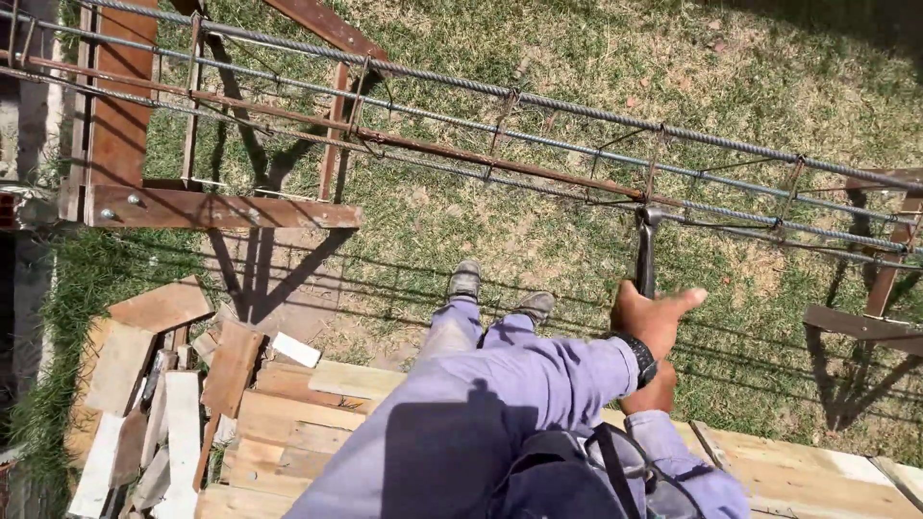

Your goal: The person uses a rebar tying tool to twist wire ties around the intersections of a steel rebar grid. They repeatedly position the tool, rotate the handles to tighten the wire, and move along the grid to secure multiple joints.

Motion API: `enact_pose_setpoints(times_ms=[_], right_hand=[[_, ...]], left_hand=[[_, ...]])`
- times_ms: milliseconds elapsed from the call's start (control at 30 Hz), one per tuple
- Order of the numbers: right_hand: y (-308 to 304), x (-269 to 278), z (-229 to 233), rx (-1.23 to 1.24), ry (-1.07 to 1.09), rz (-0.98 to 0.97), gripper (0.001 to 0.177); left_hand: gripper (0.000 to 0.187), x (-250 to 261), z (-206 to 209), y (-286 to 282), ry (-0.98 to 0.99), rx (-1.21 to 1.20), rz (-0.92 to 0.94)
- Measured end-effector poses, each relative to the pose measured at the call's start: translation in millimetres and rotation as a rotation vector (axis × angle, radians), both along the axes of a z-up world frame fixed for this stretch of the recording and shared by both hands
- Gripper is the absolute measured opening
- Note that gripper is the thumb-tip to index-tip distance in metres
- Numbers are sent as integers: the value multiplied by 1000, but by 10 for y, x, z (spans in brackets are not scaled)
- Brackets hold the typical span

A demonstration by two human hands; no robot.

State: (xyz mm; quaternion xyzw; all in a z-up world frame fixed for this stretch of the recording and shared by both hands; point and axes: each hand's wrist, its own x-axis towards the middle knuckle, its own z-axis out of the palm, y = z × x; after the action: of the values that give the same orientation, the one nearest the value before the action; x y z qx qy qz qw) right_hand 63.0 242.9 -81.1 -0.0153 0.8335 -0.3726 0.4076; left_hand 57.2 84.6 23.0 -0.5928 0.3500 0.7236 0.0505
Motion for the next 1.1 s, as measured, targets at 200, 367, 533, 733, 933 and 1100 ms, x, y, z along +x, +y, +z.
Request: enact_pose_setpoints(times_ms=[200, 367, 533, 733, 933, 1100], right_hand=[[201, 43, 487, 5, -126, -80, 31], [106, 70, 465, -538, -1103, -393, 21], [26, 121, 399, -137, -199, -208, 31], [94, 141, 505, 264, 407, 297, 28], [141, 81, 653, -322, -518, -201, 29], [-5, -41, 852, -5, -201, -76, 25]], left_hand=[[42, 124, -446, 76, 311, 263, 163], [25, 218, -782, -44, 1100, 976, 142], [52, 218, -88, -107, 450, 383, 30], [46, 84, -143, 85, 96, 140, -9], [25, 262, -627, -38, 1093, 1080, 206], [69, 154, -1174, 111, 1153, 915, 31]])
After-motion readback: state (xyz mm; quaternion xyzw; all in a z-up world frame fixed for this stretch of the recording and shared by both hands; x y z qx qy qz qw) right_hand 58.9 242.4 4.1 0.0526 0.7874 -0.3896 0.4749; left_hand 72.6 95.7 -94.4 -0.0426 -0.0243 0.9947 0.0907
